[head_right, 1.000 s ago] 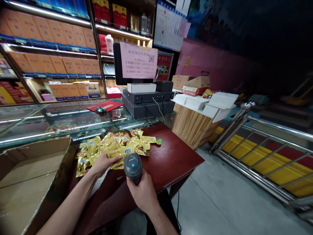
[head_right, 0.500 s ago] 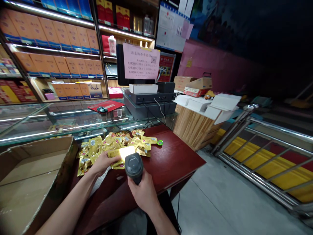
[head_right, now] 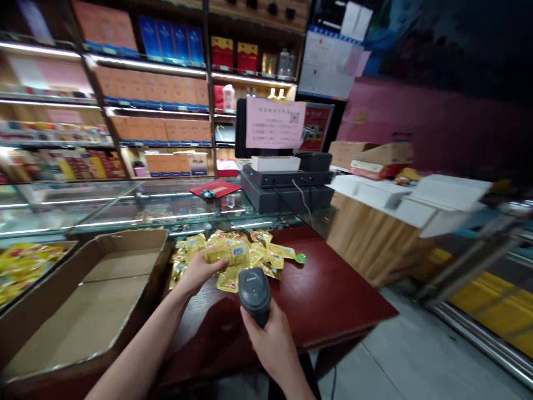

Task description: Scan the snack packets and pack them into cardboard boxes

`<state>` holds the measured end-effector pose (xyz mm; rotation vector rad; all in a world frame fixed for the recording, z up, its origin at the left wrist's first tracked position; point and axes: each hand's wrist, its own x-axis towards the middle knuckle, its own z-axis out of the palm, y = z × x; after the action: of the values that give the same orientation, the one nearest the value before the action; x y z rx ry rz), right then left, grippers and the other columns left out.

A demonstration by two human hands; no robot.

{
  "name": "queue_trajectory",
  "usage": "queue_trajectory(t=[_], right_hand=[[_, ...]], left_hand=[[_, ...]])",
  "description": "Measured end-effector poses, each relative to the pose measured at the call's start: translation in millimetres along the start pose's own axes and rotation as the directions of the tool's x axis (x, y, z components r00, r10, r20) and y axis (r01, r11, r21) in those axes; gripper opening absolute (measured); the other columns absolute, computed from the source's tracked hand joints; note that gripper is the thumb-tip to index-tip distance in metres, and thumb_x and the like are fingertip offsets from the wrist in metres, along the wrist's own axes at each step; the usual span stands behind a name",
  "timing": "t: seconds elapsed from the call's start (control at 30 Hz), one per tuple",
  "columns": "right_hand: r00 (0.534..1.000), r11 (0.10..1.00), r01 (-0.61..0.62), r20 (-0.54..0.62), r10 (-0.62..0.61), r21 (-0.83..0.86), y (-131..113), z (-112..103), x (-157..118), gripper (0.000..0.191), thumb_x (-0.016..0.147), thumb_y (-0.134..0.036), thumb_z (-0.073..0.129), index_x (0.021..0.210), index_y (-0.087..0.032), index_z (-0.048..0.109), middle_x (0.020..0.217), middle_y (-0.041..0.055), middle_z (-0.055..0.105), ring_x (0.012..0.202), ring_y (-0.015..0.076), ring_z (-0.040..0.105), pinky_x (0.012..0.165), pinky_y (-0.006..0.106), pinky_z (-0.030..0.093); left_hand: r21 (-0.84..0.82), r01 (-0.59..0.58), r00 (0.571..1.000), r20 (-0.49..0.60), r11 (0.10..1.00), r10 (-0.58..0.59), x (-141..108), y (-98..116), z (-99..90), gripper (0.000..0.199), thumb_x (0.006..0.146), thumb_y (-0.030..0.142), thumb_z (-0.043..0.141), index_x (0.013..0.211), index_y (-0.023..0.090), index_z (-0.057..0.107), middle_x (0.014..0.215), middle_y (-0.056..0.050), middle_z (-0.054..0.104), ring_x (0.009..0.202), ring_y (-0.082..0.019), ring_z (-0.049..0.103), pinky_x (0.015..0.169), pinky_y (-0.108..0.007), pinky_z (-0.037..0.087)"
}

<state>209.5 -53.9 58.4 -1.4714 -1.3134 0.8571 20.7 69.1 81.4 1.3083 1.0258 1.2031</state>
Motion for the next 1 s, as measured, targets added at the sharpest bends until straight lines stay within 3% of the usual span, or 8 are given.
queue_trajectory(t=[0.1,0.17,0.33,0.4,0.47,0.6,0.77,1.0], right_hand=[[0.996,0.997,-0.054,0.072,0.050,0.055,-1.3,5.4,2.2,0.046,0.074,-0.065,0.069,0.084,-0.021,0.058,0.048,-0.0030,0.057,0.038,0.0167,0.055,0.040,0.027,0.046],[0.994,0.995,-0.069,0.095,0.062,0.075,-4.6,10.5,3.0,0.048,0.072,-0.066,0.070,0.085,-0.021,0.057,0.048,-0.0038,0.057,0.039,0.0163,0.055,0.040,0.027,0.046],[0.993,0.997,-0.037,0.110,0.030,0.066,-13.7,23.5,5.1,0.044,0.073,-0.061,0.069,0.088,-0.021,0.057,0.048,-0.0052,0.056,0.039,0.0156,0.054,0.040,0.026,0.045],[0.991,0.998,-0.024,0.132,0.017,0.056,-15.1,27.1,7.6,0.043,0.073,-0.060,0.069,0.088,-0.021,0.056,0.047,-0.0053,0.057,0.039,0.0160,0.055,0.040,0.026,0.046],[0.989,0.999,-0.004,0.145,-0.004,0.052,-15.7,28.7,10.0,0.041,0.074,-0.059,0.069,0.086,-0.021,0.056,0.047,-0.0051,0.057,0.039,0.0160,0.056,0.041,0.026,0.046],[0.987,0.998,-0.035,0.162,0.027,0.049,-14.5,23.1,12.1,0.042,0.073,-0.060,0.070,0.084,-0.021,0.057,0.048,-0.0039,0.059,0.040,0.0167,0.058,0.042,0.027,0.047],[0.996,0.994,-0.052,0.081,0.045,0.092,-4.6,-0.6,9.0,0.045,0.075,-0.061,0.070,0.088,-0.020,0.058,0.048,-0.0040,0.058,0.040,0.0167,0.057,0.039,0.026,0.046],[0.995,0.995,-0.083,-0.057,0.086,0.064,9.7,-47.5,-2.7,0.042,0.078,-0.060,0.069,0.087,-0.021,0.058,0.050,-0.0036,0.057,0.042,0.0170,0.057,0.042,0.027,0.048]], left_hand=[[0.133,-0.075,0.977,-0.189,0.988,0.099,-21.3,33.0,-31.5,0.043,0.062,0.038,0.083,0.097,0.014,0.075,0.085,-0.006,0.078,0.075,-0.021,0.071,0.070,-0.029,0.057],[0.252,-0.106,0.930,-0.316,0.962,0.185,-43.1,52.4,-64.3,0.042,0.065,0.040,0.082,0.099,0.015,0.074,0.085,-0.006,0.078,0.076,-0.021,0.071,0.072,-0.029,0.057],[0.491,-0.037,0.731,-0.581,0.870,0.358,-101.0,77.9,-145.9,0.045,0.067,0.047,0.081,0.100,0.016,0.075,0.092,-0.007,0.078,0.084,-0.023,0.072,0.080,-0.032,0.057],[0.512,-0.004,0.687,-0.623,0.859,0.374,-114.7,79.5,-162.5,0.048,0.067,0.049,0.081,0.102,0.017,0.075,0.098,-0.008,0.077,0.091,-0.024,0.072,0.085,-0.034,0.057],[0.486,-0.012,0.682,-0.636,0.874,0.362,-119.9,78.4,-165.2,0.050,0.067,0.050,0.082,0.102,0.016,0.075,0.101,-0.009,0.077,0.093,-0.024,0.071,0.087,-0.034,0.057],[0.412,-0.052,0.745,-0.591,0.910,0.310,-105.8,70.4,-134.4,0.048,0.065,0.049,0.083,0.098,0.015,0.075,0.099,-0.010,0.076,0.085,-0.021,0.071,0.080,-0.032,0.057],[0.368,-0.100,0.899,-0.365,0.925,0.242,-61.1,42.4,-63.1,0.036,0.070,0.042,0.080,0.096,0.018,0.076,0.095,-0.008,0.077,0.083,-0.021,0.071,0.076,-0.030,0.056],[0.382,-0.155,0.971,-0.110,0.911,0.212,0.4,-10.9,17.8,0.024,0.070,0.034,0.077,0.089,0.020,0.077,0.096,-0.008,0.077,0.089,-0.024,0.071,0.075,-0.032,0.055]])
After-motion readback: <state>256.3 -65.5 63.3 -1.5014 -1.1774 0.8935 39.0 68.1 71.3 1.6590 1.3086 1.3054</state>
